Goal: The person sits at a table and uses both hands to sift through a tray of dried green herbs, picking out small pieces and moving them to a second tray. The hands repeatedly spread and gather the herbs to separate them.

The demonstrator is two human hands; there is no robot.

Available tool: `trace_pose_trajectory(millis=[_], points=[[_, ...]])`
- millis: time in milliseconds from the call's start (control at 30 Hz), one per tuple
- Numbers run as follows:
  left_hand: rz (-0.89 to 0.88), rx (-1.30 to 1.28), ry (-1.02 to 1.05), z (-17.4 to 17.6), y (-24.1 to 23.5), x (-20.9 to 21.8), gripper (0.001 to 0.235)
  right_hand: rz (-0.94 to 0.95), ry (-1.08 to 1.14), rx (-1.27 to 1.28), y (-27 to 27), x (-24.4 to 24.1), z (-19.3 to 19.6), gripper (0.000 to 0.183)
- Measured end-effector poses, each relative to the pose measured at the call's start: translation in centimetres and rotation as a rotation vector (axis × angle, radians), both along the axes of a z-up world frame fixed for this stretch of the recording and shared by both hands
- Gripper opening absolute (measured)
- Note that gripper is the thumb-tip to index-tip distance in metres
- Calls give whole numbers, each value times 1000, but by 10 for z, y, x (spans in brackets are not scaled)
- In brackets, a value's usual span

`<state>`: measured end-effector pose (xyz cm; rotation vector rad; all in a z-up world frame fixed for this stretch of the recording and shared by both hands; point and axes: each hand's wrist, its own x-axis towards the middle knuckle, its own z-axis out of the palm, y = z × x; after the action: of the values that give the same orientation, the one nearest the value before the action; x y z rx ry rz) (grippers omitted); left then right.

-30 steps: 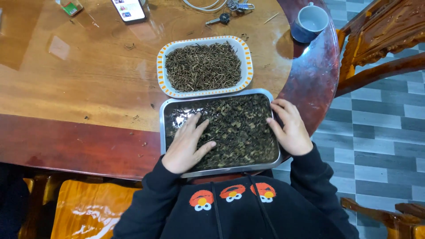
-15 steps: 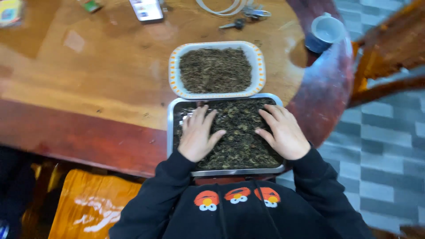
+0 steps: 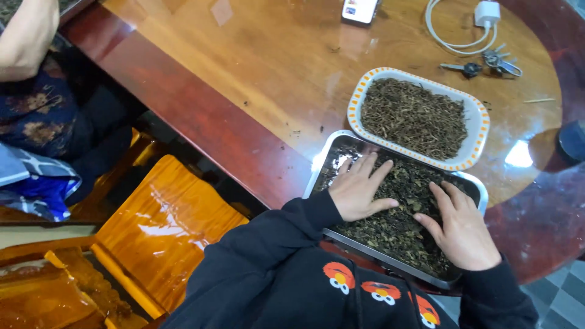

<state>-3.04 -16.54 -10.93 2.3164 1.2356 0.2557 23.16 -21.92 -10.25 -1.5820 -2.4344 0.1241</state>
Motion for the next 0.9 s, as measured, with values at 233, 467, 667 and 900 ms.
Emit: trace_pose_trajectory(millis=[233, 467, 667, 900], points=[[-27, -69, 0, 15, 0, -4, 97, -52, 17, -86, 8, 10, 25, 78], [-164, -21, 146, 4, 17, 8, 118, -29, 45, -159, 20, 13, -3, 78], [-177, 62, 171, 1, 24, 20, 137, 87, 6, -216, 31, -6, -7, 105], [-149, 28, 79, -8, 24, 17, 135, 157, 134, -339, 43, -35, -18, 97]])
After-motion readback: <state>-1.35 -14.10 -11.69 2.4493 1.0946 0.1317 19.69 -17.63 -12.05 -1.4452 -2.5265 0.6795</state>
